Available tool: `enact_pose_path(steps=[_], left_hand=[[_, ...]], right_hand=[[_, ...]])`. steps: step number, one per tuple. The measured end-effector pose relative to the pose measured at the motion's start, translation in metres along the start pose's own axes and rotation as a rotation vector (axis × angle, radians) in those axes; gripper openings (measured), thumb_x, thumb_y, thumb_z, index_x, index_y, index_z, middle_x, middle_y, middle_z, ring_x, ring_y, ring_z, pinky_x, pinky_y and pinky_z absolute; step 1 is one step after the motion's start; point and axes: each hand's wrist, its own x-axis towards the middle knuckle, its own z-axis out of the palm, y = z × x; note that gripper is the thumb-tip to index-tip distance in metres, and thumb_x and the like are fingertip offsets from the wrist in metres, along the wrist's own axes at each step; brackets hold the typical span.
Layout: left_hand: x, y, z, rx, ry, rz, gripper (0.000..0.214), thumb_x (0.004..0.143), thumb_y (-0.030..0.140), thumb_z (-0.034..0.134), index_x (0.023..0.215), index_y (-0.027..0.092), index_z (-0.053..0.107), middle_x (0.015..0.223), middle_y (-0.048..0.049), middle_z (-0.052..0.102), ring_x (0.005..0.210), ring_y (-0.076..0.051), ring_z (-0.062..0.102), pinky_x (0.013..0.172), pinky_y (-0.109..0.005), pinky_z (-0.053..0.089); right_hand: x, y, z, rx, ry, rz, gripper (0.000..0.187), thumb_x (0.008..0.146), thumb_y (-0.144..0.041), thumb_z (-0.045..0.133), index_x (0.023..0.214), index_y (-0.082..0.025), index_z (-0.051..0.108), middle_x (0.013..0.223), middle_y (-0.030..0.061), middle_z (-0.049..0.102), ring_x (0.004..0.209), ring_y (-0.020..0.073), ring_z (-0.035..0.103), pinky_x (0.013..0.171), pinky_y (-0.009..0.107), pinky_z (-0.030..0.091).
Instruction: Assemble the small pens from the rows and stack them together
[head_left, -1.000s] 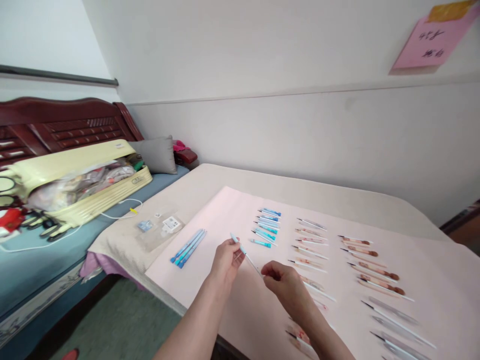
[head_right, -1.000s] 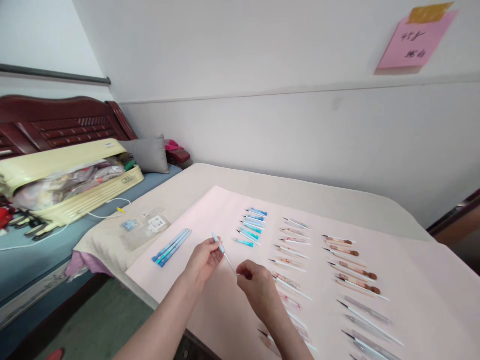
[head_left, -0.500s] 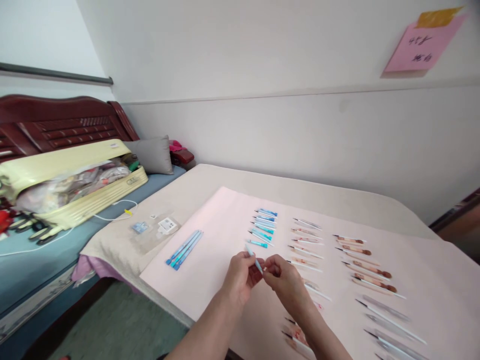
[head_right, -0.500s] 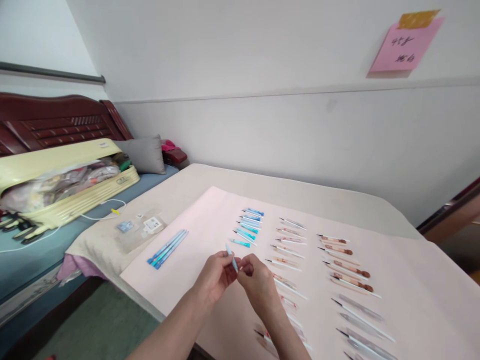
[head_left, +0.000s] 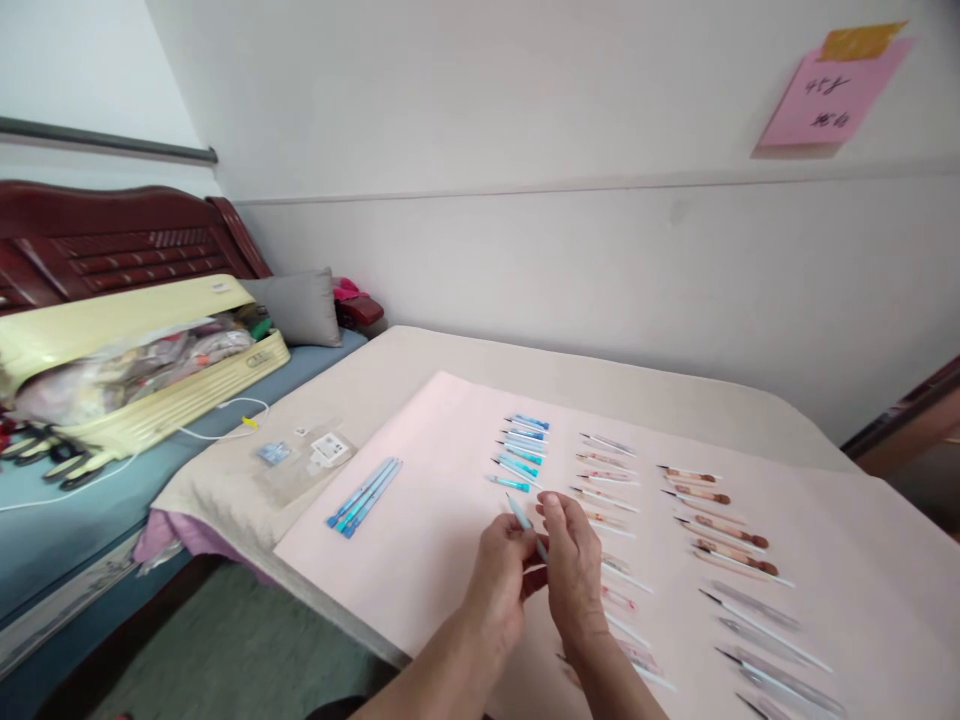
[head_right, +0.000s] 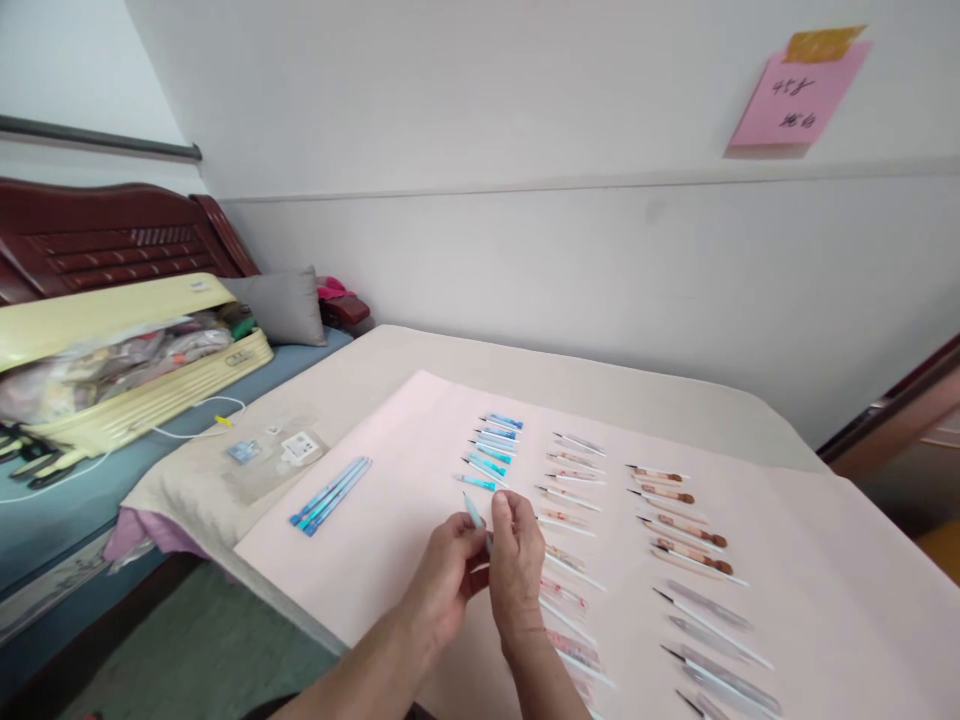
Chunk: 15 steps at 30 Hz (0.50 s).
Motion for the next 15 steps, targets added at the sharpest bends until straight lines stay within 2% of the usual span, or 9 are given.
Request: enact_pose_path(steps=[4, 8, 11, 15], left_hand=[[0.004, 0.0, -0.006, -0.074, 0.026, 0.004, 0.009, 0.072, 0.016, 0.06, 0.072, 0.016, 0.051, 0.069, -0.0065, 0.062, 0.066, -0.016, 0.061, 0.065, -0.03, 0.049], [0.017, 0.011, -0.018, -0.229, 0.124, -0.015, 0.009, 0.074, 0.009, 0.058, 0.073, 0.013, 0.051, 0.074, -0.0102, 0.063, 0.063, -0.014, 0.061, 0.063, -0.028, 0.051], [0.024, 0.029, -0.03, -0.294, 0.187, 0.054, 0.008, 0.076, 0.006, 0.055, 0.073, 0.012, 0.051, 0.076, -0.0112, 0.063, 0.065, -0.014, 0.062, 0.061, -0.026, 0.052], [0.03, 0.052, -0.045, -0.362, 0.249, 0.107, 0.01, 0.079, 0.003, 0.051, 0.073, 0.011, 0.051, 0.076, -0.012, 0.062, 0.067, -0.014, 0.063, 0.06, -0.025, 0.053]], right_hand=[[0.003, 0.004, 0.0, 0.018, -0.029, 0.005, 0.04, 0.083, -0.052, 0.037, 0.086, -0.018, 0.059, 0.091, 0.0069, 0.061, 0.087, 0.0196, 0.057, 0.068, 0.027, 0.047], [0.021, 0.015, 0.001, -0.052, -0.027, -0.096, 0.043, 0.087, -0.048, 0.028, 0.089, -0.018, 0.059, 0.091, 0.0066, 0.063, 0.086, 0.0185, 0.057, 0.073, 0.028, 0.045], [0.04, 0.028, 0.005, -0.358, -0.065, -0.166, 0.036, 0.086, -0.039, 0.034, 0.099, -0.016, 0.058, 0.096, 0.0083, 0.063, 0.088, 0.02, 0.056, 0.077, 0.031, 0.042], [0.05, 0.047, 0.019, -0.902, -0.141, -0.402, 0.036, 0.086, -0.019, 0.034, 0.117, -0.015, 0.051, 0.116, 0.0123, 0.056, 0.098, 0.0241, 0.051, 0.082, 0.035, 0.037]])
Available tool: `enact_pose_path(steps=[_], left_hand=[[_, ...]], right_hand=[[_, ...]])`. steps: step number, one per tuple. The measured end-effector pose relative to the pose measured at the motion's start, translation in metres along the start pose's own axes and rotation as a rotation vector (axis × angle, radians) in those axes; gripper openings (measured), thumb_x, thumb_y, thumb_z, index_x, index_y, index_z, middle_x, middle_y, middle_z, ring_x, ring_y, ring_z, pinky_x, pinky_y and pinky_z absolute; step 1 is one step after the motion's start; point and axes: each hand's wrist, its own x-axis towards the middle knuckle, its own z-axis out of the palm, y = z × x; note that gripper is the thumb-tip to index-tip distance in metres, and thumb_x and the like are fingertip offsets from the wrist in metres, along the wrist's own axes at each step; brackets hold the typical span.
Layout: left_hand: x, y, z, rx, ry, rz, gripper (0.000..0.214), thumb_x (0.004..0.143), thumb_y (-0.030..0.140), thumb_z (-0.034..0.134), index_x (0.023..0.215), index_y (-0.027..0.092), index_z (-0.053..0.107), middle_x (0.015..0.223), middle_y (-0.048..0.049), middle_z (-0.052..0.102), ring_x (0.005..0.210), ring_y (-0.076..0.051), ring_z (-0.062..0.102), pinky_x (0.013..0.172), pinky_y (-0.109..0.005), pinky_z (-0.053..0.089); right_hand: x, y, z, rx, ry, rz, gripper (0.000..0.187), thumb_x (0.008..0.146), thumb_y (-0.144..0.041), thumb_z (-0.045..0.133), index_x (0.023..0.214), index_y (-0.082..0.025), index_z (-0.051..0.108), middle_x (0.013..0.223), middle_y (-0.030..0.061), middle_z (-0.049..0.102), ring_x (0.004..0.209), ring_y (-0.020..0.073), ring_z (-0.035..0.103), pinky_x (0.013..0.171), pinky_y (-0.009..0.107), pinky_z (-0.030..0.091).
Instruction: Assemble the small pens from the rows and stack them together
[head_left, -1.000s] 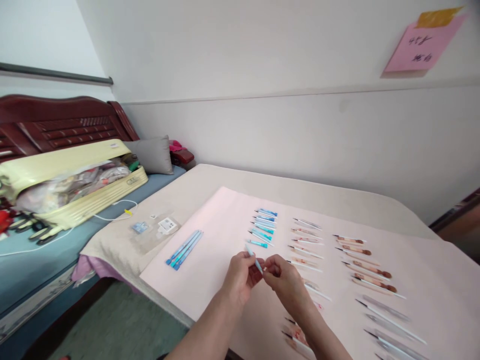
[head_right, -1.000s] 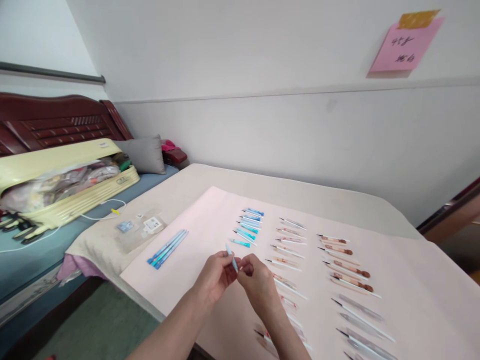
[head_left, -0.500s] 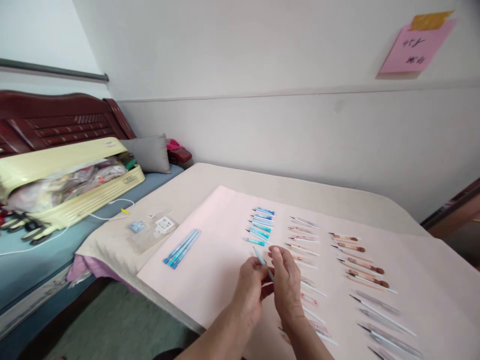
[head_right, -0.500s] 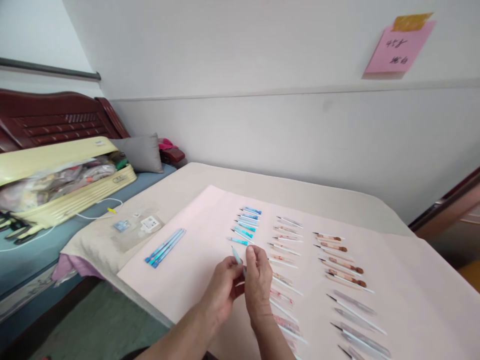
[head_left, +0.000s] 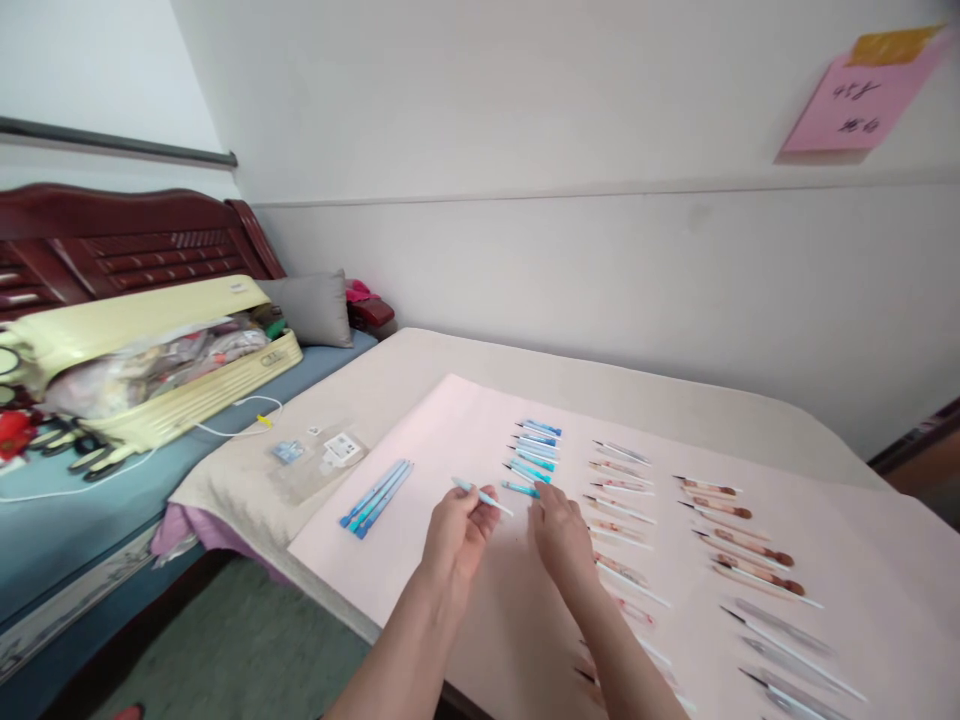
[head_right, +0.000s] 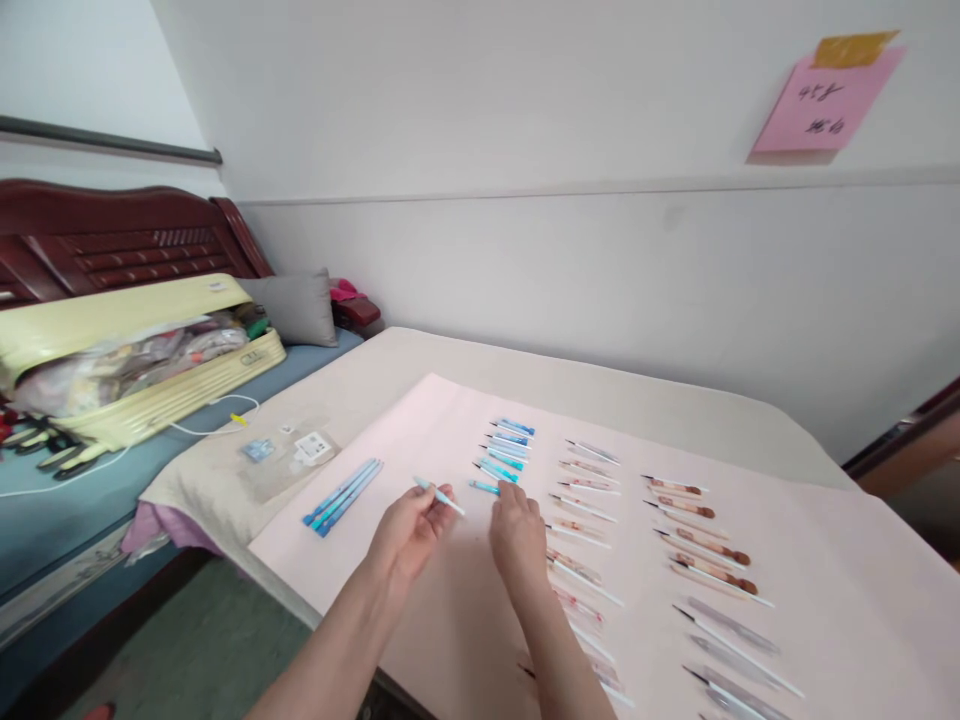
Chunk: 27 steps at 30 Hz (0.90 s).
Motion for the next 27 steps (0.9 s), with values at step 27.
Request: enact_pose_path(steps=[27], left_hand=[[0.03, 0.02, -0.013, 0.11, 0.119, 0.233, 0.007, 0.079, 0.007, 0.052, 0.078, 0.014, 0.052, 0.082, -0.0106, 0.064, 0.072, -0.015, 0.064, 0.066, -0.028, 0.053]], right_hand=[[-0.032, -0.031, -0.026, 0.124, -0.087, -0.244, 0.018, 0.087, -0.021, 0.033, 0.084, -0.02, 0.051, 0.082, 0.0022, 0.049, 0.066, 0.0139, 0.052, 0.058, 0.025, 0.035]])
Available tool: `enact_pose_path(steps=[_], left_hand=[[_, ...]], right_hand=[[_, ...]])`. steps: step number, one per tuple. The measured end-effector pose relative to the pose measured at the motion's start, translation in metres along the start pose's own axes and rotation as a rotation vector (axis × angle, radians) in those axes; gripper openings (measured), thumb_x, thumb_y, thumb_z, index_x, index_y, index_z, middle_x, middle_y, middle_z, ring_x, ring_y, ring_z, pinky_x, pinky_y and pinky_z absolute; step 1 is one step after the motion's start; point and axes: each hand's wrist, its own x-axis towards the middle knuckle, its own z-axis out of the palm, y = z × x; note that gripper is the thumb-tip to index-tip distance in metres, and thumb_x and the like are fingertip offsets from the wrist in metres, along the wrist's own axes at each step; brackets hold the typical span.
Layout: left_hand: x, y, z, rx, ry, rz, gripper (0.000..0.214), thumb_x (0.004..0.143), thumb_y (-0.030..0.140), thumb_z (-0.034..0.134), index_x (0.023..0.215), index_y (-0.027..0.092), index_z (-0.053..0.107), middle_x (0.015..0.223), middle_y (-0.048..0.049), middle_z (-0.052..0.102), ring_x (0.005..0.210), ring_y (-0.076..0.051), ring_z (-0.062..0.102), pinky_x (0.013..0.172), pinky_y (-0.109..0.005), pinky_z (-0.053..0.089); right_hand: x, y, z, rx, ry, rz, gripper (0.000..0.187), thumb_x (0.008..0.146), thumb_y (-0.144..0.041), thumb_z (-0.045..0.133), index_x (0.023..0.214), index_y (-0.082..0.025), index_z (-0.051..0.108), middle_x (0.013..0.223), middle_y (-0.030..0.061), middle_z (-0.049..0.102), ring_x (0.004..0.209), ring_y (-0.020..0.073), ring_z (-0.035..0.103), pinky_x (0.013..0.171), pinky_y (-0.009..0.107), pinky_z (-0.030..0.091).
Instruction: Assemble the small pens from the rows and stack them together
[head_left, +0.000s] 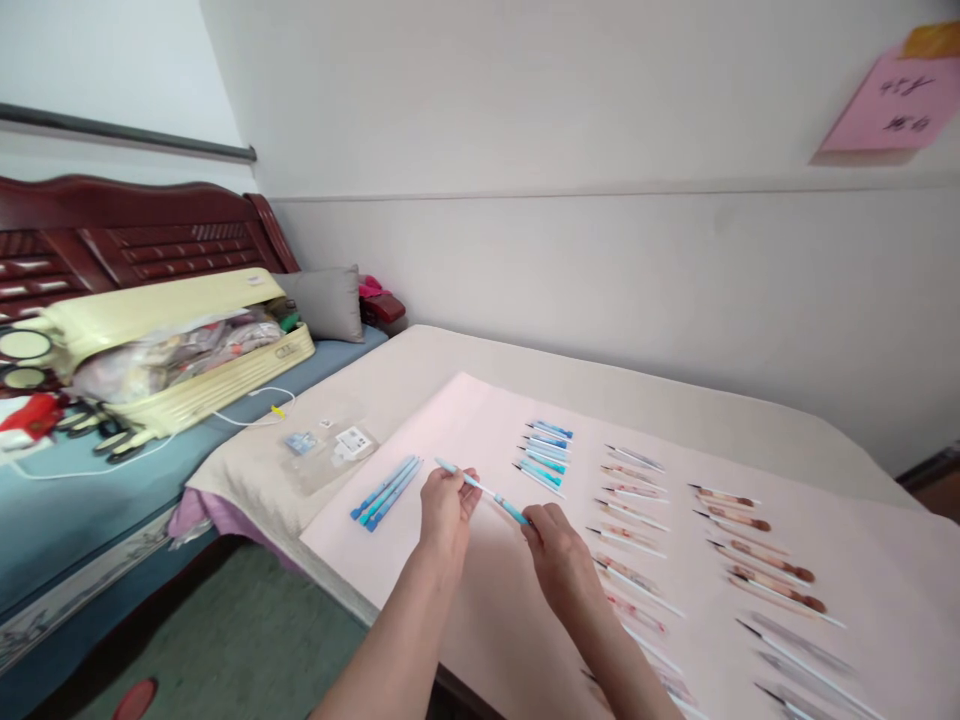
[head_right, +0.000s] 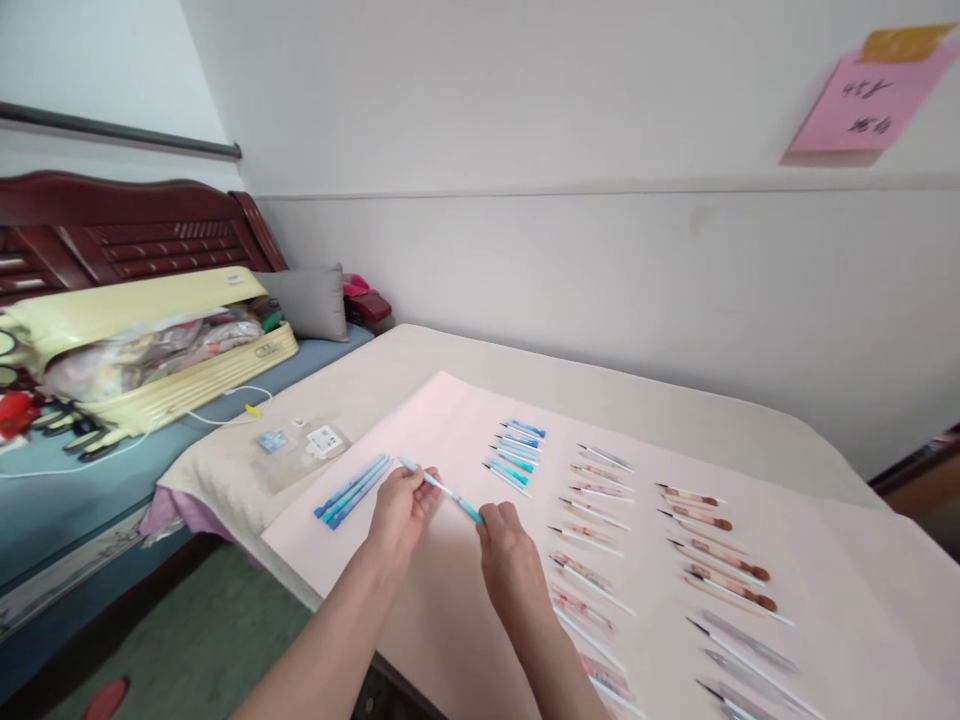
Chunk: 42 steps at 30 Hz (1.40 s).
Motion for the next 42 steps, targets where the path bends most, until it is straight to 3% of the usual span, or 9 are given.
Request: enact_pose_path(steps=[11, 18, 22, 26, 31, 37, 42], left_hand=[[-0.016, -0.01, 0.005, 0.204, -0.127, -0.008, 0.005, 0.074, 0.016, 0.058, 0.078, 0.015, 0.055, 0.09, -0.011, 0.064, 0.077, -0.015, 0.061, 0.074, -0.03, 0.048], [-0.03, -0.018, 0.009, 0.366, -0.222, 0.083, 0.017, 0.073, 0.031, 0.06, 0.081, 0.016, 0.057, 0.093, -0.0091, 0.064, 0.081, -0.015, 0.058, 0.076, -0.03, 0.044], [-0.031, -0.015, 0.01, 0.36, -0.28, 0.071, 0.021, 0.071, 0.033, 0.063, 0.08, 0.016, 0.056, 0.09, -0.0092, 0.064, 0.082, -0.016, 0.059, 0.078, -0.032, 0.044], [-0.031, -0.014, 0.011, 0.349, -0.298, 0.076, 0.022, 0.07, 0.034, 0.065, 0.08, 0.017, 0.056, 0.09, -0.0092, 0.064, 0.081, -0.016, 0.059, 0.077, -0.032, 0.044], [-0.034, -0.015, 0.011, 0.324, -0.296, 0.048, 0.02, 0.072, 0.032, 0.063, 0.082, 0.017, 0.056, 0.091, -0.0092, 0.064, 0.079, -0.015, 0.059, 0.076, -0.031, 0.044], [-0.038, -0.014, 0.012, 0.265, -0.381, -0.006, 0.02, 0.071, 0.03, 0.064, 0.083, 0.017, 0.055, 0.088, -0.0096, 0.064, 0.081, -0.017, 0.06, 0.075, -0.03, 0.045], [-0.033, -0.015, 0.009, 0.289, -0.29, 0.037, 0.025, 0.068, 0.039, 0.066, 0.073, 0.017, 0.055, 0.078, -0.0042, 0.06, 0.073, -0.013, 0.056, 0.069, -0.026, 0.044]], right_hand=[[-0.003, 0.003, -0.003, 0.012, 0.041, -0.005, 0.018, 0.086, -0.016, 0.034, 0.08, -0.019, 0.05, 0.079, 0.0028, 0.049, 0.066, 0.0141, 0.051, 0.057, 0.024, 0.033], [-0.004, 0.004, -0.004, 0.086, 0.051, 0.056, 0.017, 0.083, -0.017, 0.036, 0.077, -0.019, 0.052, 0.08, 0.0036, 0.052, 0.066, 0.0148, 0.05, 0.06, 0.026, 0.034], [-0.002, 0.007, -0.006, 0.27, 0.024, 0.163, 0.015, 0.079, -0.021, 0.042, 0.073, -0.019, 0.055, 0.07, 0.0028, 0.055, 0.065, 0.0161, 0.053, 0.061, 0.026, 0.037], [-0.003, 0.006, -0.007, 0.426, -0.023, 0.306, 0.022, 0.081, -0.027, 0.04, 0.082, -0.019, 0.061, 0.061, 0.0009, 0.057, 0.059, 0.016, 0.055, 0.058, 0.025, 0.039], [-0.008, -0.003, -0.003, 0.171, 0.108, 0.188, 0.026, 0.082, -0.028, 0.042, 0.099, -0.02, 0.059, 0.088, 0.0064, 0.063, 0.078, 0.02, 0.058, 0.066, 0.028, 0.037], [-0.008, -0.01, -0.007, 0.138, 0.014, 0.241, 0.026, 0.087, -0.033, 0.037, 0.085, -0.024, 0.061, 0.072, 0.002, 0.064, 0.064, 0.0165, 0.056, 0.057, 0.025, 0.032], [-0.007, -0.012, -0.008, 0.121, 0.024, 0.223, 0.025, 0.086, -0.033, 0.037, 0.085, -0.023, 0.06, 0.075, 0.0026, 0.063, 0.065, 0.0168, 0.054, 0.057, 0.025, 0.03]])
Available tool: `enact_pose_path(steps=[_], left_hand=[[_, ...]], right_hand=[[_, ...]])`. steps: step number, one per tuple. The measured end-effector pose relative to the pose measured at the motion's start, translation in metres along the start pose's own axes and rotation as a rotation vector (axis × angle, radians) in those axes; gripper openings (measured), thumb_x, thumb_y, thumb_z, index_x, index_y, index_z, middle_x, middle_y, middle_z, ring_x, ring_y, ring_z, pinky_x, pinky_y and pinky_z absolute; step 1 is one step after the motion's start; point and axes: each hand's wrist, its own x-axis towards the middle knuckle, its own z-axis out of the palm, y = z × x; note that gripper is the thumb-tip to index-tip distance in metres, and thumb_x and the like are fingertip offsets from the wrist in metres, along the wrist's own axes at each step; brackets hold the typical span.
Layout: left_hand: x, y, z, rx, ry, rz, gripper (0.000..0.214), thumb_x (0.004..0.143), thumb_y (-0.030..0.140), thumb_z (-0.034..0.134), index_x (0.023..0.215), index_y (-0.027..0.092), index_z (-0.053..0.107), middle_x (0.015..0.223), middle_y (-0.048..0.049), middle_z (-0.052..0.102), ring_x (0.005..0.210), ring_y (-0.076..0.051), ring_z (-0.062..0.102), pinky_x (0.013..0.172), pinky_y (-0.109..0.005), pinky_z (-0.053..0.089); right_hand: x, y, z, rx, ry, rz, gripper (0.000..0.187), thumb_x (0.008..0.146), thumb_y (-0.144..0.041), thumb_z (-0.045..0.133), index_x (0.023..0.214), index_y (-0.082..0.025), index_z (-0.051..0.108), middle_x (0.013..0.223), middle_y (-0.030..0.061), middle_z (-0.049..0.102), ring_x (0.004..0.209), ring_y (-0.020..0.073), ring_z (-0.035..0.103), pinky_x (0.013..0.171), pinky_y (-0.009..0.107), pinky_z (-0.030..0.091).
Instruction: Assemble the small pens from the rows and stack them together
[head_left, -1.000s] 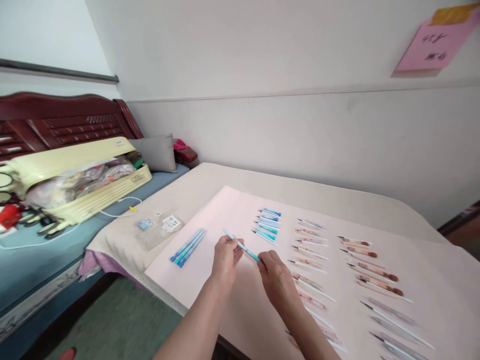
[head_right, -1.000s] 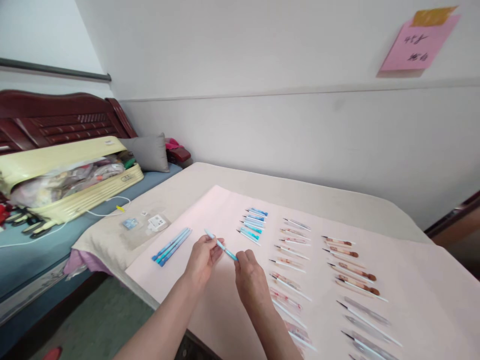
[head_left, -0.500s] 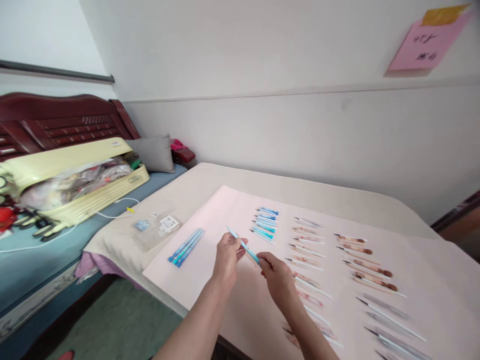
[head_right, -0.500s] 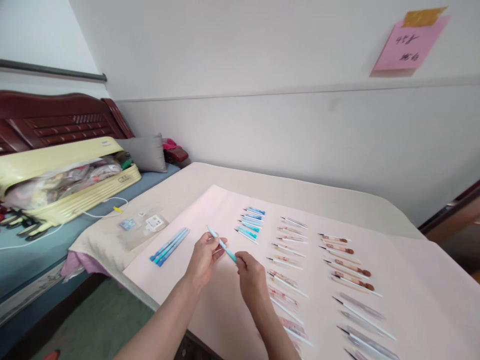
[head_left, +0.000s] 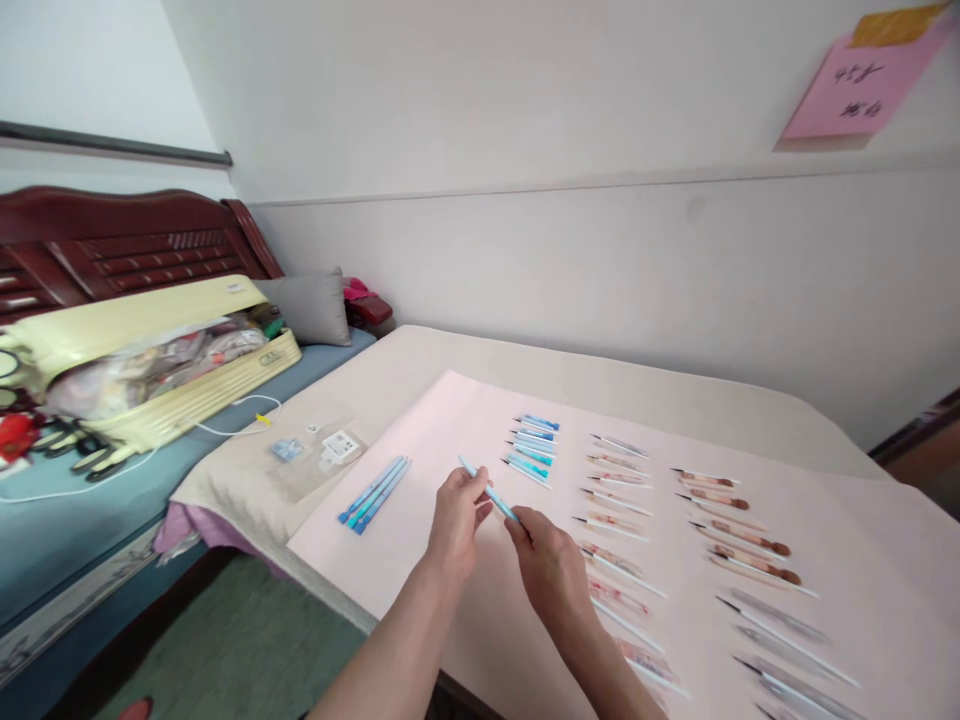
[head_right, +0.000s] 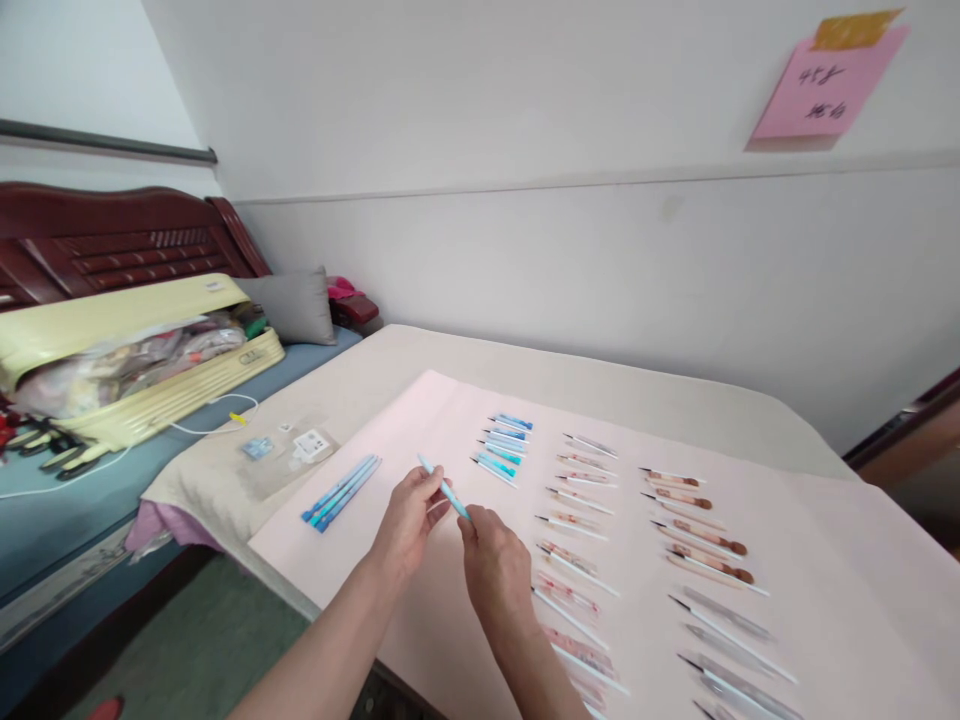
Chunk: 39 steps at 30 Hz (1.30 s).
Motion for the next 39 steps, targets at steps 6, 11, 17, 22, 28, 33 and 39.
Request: enact_pose_path(steps=[6, 11, 17, 22, 28, 33, 39], left_hand=[[0.004, 0.003, -0.003, -0.014, -0.031, 0.005, 0.019, 0.066, 0.024, 0.067, 0.081, 0.015, 0.06, 0.076, -0.0055, 0.06, 0.07, -0.014, 0.057, 0.072, -0.029, 0.046], [0.003, 0.006, -0.002, -0.021, -0.054, 0.003, 0.019, 0.068, 0.026, 0.066, 0.083, 0.016, 0.06, 0.082, -0.0062, 0.062, 0.077, -0.014, 0.057, 0.074, -0.029, 0.045], [0.006, 0.007, -0.005, 0.01, 0.026, 0.029, 0.022, 0.063, 0.025, 0.069, 0.08, 0.015, 0.061, 0.077, -0.0049, 0.061, 0.072, -0.013, 0.057, 0.071, -0.028, 0.045], [0.004, 0.01, -0.004, 0.023, 0.01, 0.055, 0.024, 0.065, 0.027, 0.068, 0.085, 0.017, 0.062, 0.082, -0.005, 0.061, 0.078, -0.014, 0.057, 0.073, -0.027, 0.044], [0.006, 0.012, -0.006, 0.033, 0.013, 0.057, 0.027, 0.063, 0.022, 0.068, 0.089, 0.016, 0.061, 0.078, -0.0046, 0.061, 0.076, -0.014, 0.057, 0.073, -0.028, 0.044], [0.006, 0.011, -0.006, 0.026, -0.003, 0.055, 0.027, 0.065, 0.026, 0.068, 0.089, 0.018, 0.061, 0.082, -0.004, 0.062, 0.08, -0.014, 0.058, 0.074, -0.027, 0.043], [0.007, 0.013, -0.006, 0.01, 0.029, 0.054, 0.028, 0.061, 0.021, 0.071, 0.087, 0.017, 0.06, 0.076, -0.0028, 0.06, 0.07, -0.012, 0.056, 0.069, -0.025, 0.043]], right_hand=[[0.004, -0.001, 0.001, 0.351, -0.162, 0.113, 0.032, 0.083, -0.034, 0.038, 0.056, -0.02, 0.047, 0.05, -0.0031, 0.046, 0.05, 0.0115, 0.042, 0.051, 0.023, 0.029], [0.003, 0.0, 0.0, 0.369, -0.131, 0.11, 0.03, 0.082, -0.035, 0.041, 0.056, -0.02, 0.046, 0.049, -0.004, 0.044, 0.05, 0.0114, 0.041, 0.052, 0.023, 0.029], [0.002, 0.001, 0.008, 0.492, -0.214, 0.156, 0.027, 0.08, -0.034, 0.041, 0.062, -0.019, 0.054, 0.049, -0.0043, 0.045, 0.048, 0.0109, 0.041, 0.05, 0.023, 0.03], [0.003, 0.002, 0.011, 0.533, -0.196, 0.179, 0.028, 0.079, -0.036, 0.042, 0.064, -0.018, 0.058, 0.049, -0.0043, 0.045, 0.047, 0.0095, 0.039, 0.047, 0.022, 0.028], [0.001, -0.005, 0.007, 0.766, -0.306, 0.313, 0.025, 0.077, -0.036, 0.045, 0.07, -0.017, 0.059, 0.049, -0.0062, 0.041, 0.041, 0.0056, 0.028, 0.042, 0.022, 0.02], [0.001, -0.009, 0.004, 0.845, -0.312, 0.373, 0.023, 0.074, -0.036, 0.048, 0.068, -0.016, 0.058, 0.048, -0.0065, 0.039, 0.04, 0.0045, 0.026, 0.041, 0.021, 0.015], [-0.001, -0.011, 0.005, 1.035, -0.402, 0.422, 0.024, 0.074, -0.038, 0.05, 0.073, -0.015, 0.057, 0.05, -0.0077, 0.04, 0.036, 0.0018, 0.018, 0.04, 0.022, 0.009]])
